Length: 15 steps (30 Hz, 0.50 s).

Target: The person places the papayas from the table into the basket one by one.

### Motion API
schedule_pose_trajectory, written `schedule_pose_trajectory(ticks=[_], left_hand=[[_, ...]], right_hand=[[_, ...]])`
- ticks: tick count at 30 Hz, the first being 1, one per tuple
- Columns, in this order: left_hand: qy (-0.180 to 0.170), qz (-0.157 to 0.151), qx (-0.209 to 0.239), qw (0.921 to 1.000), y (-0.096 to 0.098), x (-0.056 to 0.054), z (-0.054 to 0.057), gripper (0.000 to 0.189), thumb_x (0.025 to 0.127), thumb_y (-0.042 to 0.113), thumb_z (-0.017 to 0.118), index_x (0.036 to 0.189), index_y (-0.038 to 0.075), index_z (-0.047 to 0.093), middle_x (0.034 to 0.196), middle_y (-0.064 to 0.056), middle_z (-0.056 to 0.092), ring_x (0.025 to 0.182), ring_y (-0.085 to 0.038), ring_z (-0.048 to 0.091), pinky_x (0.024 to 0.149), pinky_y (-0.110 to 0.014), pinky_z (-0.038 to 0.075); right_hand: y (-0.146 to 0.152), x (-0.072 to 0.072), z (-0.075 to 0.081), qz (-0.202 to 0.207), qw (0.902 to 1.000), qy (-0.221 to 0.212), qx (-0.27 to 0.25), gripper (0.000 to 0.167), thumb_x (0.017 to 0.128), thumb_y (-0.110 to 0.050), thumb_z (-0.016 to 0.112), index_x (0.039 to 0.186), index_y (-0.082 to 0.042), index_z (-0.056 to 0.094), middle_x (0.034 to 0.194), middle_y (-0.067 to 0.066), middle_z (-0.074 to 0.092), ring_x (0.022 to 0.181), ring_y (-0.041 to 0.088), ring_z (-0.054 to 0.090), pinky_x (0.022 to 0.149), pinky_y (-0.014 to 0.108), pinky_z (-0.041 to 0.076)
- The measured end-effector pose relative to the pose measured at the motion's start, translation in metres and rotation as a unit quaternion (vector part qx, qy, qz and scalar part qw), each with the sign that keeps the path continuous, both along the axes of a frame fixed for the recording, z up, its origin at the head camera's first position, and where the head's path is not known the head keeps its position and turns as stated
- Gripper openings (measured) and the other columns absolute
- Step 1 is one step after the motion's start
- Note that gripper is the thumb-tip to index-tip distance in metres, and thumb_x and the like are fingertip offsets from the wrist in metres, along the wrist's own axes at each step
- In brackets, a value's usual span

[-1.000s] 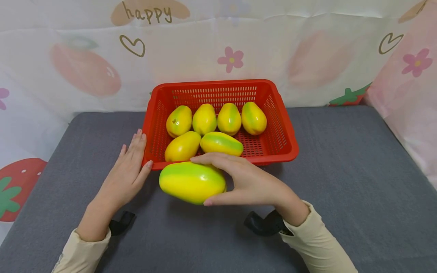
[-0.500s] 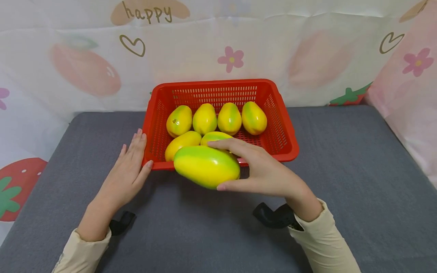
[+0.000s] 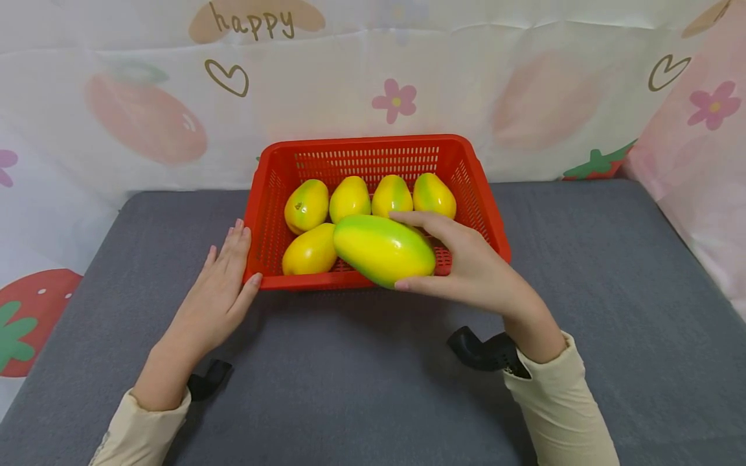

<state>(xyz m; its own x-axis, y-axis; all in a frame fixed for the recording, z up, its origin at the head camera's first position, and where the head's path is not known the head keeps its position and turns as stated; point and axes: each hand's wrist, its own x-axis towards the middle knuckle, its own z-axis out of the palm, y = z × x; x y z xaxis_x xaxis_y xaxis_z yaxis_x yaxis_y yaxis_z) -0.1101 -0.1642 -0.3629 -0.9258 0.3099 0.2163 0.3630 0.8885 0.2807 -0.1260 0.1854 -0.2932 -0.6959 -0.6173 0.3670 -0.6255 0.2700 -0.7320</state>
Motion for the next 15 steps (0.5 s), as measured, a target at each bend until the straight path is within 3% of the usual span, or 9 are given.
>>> schedule_pose_trajectory(ticks=[10, 15], left_hand=[[-0.001, 0.001, 0.003, 1.0, 0.0, 0.0, -0.001, 0.072, 0.097, 0.035, 0.044, 0.15, -0.001, 0.01, 0.157, -0.015, 0.007, 0.143, -0.029, 0.009, 0.112, -0.054, 0.009], [0.005, -0.002, 0.007, 1.0, 0.001, 0.0, -0.001, 0.071, 0.097, 0.034, 0.044, 0.15, -0.002, 0.012, 0.156, -0.015, 0.008, 0.143, -0.029, 0.01, 0.112, -0.054, 0.009]], right_hand=[[0.009, -0.012, -0.005, -0.075, 0.9964, -0.034, 0.021, 0.067, 0.077, -0.002, 0.076, 0.137, -0.005, 0.046, 0.128, 0.006, 0.05, 0.105, 0.017, 0.05, 0.091, 0.014, 0.042], [0.013, -0.02, -0.01, -0.121, 0.9896, -0.064, 0.045, 0.066, 0.08, -0.011, 0.075, 0.138, -0.008, 0.044, 0.13, 0.006, 0.049, 0.106, 0.02, 0.05, 0.088, 0.015, 0.042]])
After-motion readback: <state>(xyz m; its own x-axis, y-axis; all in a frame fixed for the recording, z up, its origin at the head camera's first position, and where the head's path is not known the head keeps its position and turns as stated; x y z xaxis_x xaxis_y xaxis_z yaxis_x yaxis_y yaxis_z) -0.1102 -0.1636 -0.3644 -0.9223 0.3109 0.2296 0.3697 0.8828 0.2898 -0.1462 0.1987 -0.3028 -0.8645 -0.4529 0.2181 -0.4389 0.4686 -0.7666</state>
